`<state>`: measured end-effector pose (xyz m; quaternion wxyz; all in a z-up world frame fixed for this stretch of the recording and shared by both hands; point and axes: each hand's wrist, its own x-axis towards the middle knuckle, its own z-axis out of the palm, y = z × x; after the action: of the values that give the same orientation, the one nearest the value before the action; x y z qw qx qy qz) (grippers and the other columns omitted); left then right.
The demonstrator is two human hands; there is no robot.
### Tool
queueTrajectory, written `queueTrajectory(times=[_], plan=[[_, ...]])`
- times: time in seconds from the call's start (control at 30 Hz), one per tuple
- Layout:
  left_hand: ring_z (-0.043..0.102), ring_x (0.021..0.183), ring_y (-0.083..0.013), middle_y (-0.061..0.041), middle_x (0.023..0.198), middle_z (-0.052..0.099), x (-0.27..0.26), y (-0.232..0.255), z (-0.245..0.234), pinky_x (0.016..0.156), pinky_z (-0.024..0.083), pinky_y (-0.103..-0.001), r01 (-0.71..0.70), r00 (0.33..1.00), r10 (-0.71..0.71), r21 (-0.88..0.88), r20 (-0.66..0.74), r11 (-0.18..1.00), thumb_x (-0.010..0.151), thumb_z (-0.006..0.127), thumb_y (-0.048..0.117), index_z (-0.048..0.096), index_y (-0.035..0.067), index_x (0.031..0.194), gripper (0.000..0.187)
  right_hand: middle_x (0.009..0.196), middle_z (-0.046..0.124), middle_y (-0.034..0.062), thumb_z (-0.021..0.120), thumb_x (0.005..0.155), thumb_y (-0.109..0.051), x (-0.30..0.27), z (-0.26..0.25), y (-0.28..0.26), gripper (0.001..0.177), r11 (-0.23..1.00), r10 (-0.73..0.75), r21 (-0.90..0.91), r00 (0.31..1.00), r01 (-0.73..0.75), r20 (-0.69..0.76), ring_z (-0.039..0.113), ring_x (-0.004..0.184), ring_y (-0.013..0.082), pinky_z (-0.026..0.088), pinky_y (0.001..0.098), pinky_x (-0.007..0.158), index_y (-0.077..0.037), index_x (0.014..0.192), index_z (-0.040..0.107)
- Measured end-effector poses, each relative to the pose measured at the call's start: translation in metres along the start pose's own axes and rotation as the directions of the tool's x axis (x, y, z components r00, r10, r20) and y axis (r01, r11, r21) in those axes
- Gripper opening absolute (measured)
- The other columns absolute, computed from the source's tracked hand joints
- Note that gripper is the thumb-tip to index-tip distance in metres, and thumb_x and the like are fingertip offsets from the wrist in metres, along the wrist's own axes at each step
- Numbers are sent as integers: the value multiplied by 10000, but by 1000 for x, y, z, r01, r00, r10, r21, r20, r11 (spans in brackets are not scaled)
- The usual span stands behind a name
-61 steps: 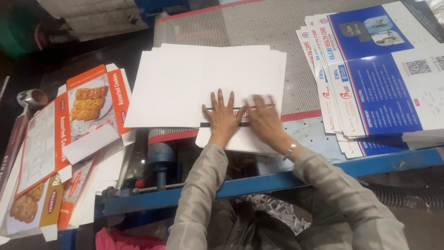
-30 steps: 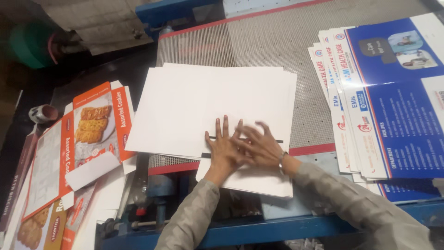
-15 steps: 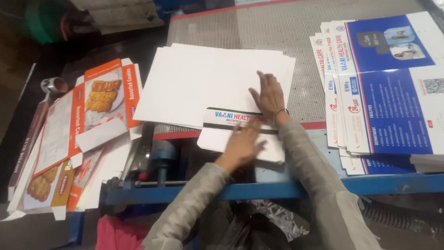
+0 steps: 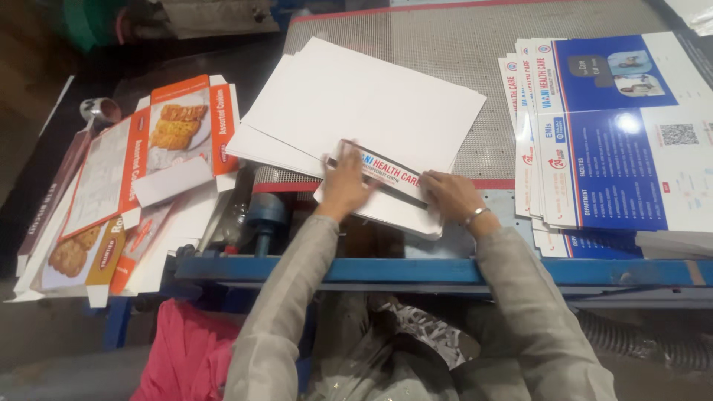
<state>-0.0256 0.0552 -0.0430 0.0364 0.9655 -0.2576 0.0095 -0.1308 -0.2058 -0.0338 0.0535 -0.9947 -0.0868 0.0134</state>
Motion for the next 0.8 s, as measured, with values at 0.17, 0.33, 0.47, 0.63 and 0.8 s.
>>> queueTrajectory(times=[0.17, 0.33, 0.47, 0.63, 0.8], plan=[[254, 1572, -232, -52, 1693, 304, -12, 70, 3, 1225, 150, -620, -457, 888, 458, -209, -46, 865, 924, 586, 642, 416, 186, 1550, 793, 1058, 773, 59, 730, 857, -197, -2, -10, 9, 366, 938, -94, 277, 921, 209, -379, 744, 864, 273, 585, 372, 769, -192, 1222, 697], [304, 1515, -215, -77, 1612, 372, -12, 68, -12, 1207, 197, -572, -348, 931, 363, -402, -40, 847, 759, 748, 619, 362, 148, 1555, 1002, 894, 737, 148, 838, 700, -264, 1, -22, 3, 570, 922, -64, 334, 926, 198, -371, 710, 796, 332, 563, 420, 714, -94, 1212, 654], [265, 1552, -273, -78, 1640, 364, -21, 69, -24, 1170, 191, -587, -541, 838, 473, -301, -273, 785, 686, 841, 592, 354, 173, 1501, 1037, 884, 768, 103, 791, 837, -214, 13, -5, 23, 398, 730, 196, 675, 979, -103, -62, 739, 774, 216, 574, 335, 694, -93, 1186, 641], [562, 1360, -214, -13, 1430, 601, -16, 80, -17, 1125, 369, -469, -627, 707, 480, -148, -519, 765, 825, 809, 300, 595, 202, 1321, 549, 933, 742, 60, 743, 899, -110, 29, 5, 43, 271, 390, 219, 920, 974, -33, -58, 689, 775, 147, 542, 306, 637, -63, 1136, 620], [715, 973, -207, -3, 1093, 738, -11, 67, -30, 872, 512, -380, -577, 667, 221, -305, -712, 758, 861, 776, 141, 705, 144, 1062, 213, 1161, 701, -12, 652, 894, -40, 9, -32, 8, 205, 404, 95, 867, 929, 293, -358, 673, 1027, 123, 573, 272, 807, -87, 1085, 712]])
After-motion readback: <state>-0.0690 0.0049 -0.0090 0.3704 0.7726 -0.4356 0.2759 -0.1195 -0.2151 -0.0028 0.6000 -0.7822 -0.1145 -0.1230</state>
